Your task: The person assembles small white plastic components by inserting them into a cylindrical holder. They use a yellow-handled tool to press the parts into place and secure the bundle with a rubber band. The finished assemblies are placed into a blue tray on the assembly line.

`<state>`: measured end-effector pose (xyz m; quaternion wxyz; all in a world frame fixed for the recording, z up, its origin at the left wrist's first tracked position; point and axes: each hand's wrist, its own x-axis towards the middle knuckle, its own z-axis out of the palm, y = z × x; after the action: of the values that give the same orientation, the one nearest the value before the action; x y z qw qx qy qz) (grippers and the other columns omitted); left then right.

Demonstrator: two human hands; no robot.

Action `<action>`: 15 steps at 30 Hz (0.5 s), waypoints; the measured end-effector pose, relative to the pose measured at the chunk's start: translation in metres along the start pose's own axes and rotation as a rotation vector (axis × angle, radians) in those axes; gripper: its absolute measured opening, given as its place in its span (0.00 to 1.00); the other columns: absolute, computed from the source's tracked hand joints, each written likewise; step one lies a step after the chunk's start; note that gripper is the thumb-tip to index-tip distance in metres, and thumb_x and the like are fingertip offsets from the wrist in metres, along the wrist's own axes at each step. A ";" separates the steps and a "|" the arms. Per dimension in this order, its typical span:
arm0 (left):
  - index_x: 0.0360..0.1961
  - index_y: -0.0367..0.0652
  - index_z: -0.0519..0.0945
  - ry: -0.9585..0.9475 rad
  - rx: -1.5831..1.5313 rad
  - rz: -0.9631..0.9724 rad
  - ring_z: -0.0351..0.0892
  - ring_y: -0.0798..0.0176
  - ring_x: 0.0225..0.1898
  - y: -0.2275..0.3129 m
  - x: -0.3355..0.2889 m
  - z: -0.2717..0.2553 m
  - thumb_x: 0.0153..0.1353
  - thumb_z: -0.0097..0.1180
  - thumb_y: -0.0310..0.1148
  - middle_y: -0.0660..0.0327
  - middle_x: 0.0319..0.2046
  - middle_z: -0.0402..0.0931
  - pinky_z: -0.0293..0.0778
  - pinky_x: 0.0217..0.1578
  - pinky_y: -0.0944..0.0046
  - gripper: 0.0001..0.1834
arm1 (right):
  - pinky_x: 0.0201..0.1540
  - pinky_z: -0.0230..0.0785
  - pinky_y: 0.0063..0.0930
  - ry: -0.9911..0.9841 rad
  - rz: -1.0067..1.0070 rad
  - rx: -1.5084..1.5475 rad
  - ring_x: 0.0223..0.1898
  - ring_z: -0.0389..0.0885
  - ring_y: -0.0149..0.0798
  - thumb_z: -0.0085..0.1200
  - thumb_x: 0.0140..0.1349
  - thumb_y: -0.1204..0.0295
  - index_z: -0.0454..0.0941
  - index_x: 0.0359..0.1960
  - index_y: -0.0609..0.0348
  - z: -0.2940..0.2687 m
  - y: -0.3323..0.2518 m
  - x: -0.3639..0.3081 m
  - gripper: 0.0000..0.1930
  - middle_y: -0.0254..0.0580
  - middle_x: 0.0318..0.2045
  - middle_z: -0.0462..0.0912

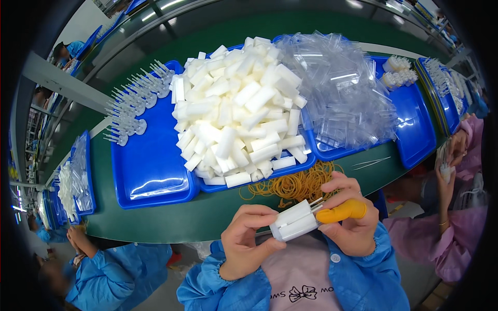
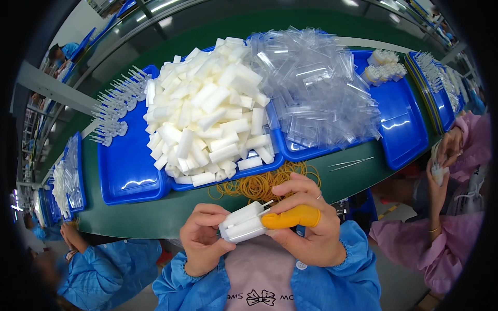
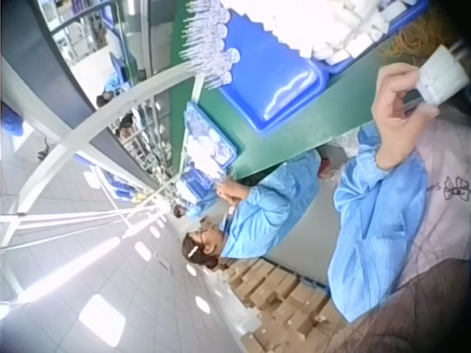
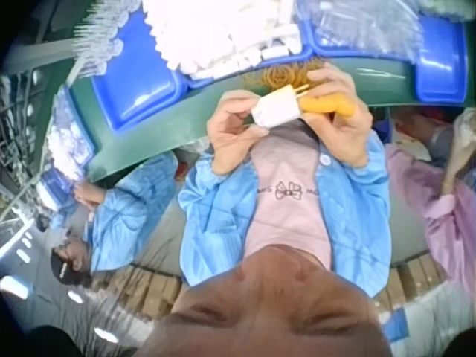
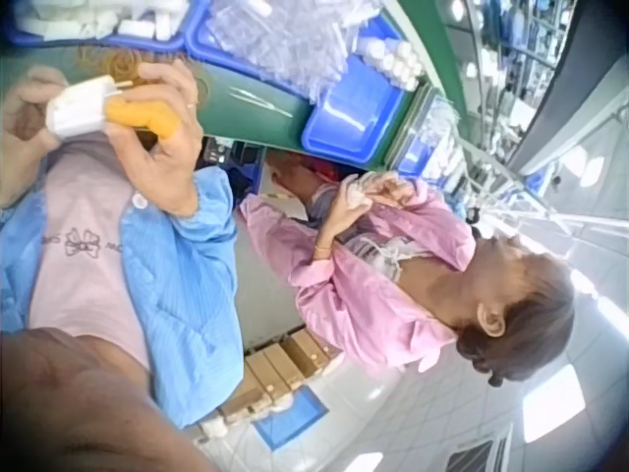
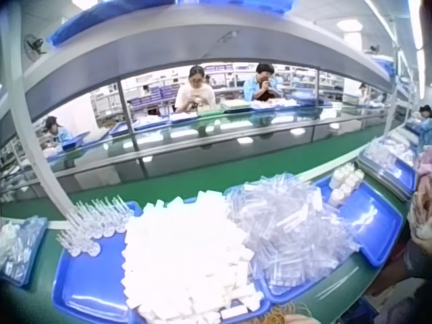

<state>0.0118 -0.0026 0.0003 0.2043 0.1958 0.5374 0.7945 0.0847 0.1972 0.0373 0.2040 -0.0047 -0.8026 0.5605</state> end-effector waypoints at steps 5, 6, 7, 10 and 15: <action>0.45 0.33 0.75 -0.001 -0.039 -0.021 0.73 0.60 0.49 -0.004 0.003 -0.002 0.47 0.68 0.21 0.52 0.47 0.70 0.72 0.50 0.61 0.22 | 0.60 0.57 0.48 0.017 -0.015 -0.037 0.50 0.74 0.42 0.65 0.46 0.74 0.83 0.34 0.56 0.004 0.005 0.001 0.11 0.35 0.36 0.82; 0.46 0.33 0.74 0.009 -0.071 -0.042 0.73 0.60 0.49 -0.005 0.003 -0.003 0.48 0.67 0.20 0.53 0.47 0.70 0.72 0.50 0.61 0.22 | 0.59 0.58 0.46 -0.016 -0.032 -0.068 0.50 0.75 0.42 0.65 0.47 0.74 0.83 0.35 0.56 0.003 0.004 0.003 0.11 0.36 0.37 0.82; 0.46 0.32 0.73 0.020 -0.104 -0.063 0.73 0.60 0.50 -0.006 0.004 -0.004 0.49 0.66 0.19 0.53 0.48 0.69 0.72 0.51 0.61 0.22 | 0.59 0.59 0.44 -0.050 -0.049 -0.099 0.49 0.75 0.42 0.64 0.47 0.75 0.83 0.35 0.56 0.002 0.004 0.007 0.11 0.37 0.37 0.82; 0.48 0.32 0.71 0.061 -0.277 -0.184 0.73 0.60 0.51 -0.014 0.009 -0.009 0.51 0.62 0.17 0.54 0.49 0.69 0.71 0.52 0.62 0.22 | 0.57 0.63 0.40 -0.104 0.019 -0.008 0.48 0.76 0.42 0.62 0.49 0.74 0.83 0.37 0.58 -0.006 0.013 0.020 0.12 0.40 0.38 0.82; 0.48 0.32 0.71 0.098 -0.294 -0.209 0.74 0.61 0.50 -0.014 0.007 -0.009 0.53 0.60 0.18 0.55 0.48 0.70 0.71 0.51 0.63 0.21 | 0.45 0.64 0.37 -0.028 -0.081 -0.526 0.41 0.75 0.45 0.62 0.47 0.73 0.79 0.43 0.58 -0.012 0.038 0.051 0.18 0.42 0.37 0.78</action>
<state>0.0029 -0.0014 -0.0157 0.2856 0.0682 0.4420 0.8476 0.0332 0.2341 0.0229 0.2066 -0.0177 -0.9230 0.3243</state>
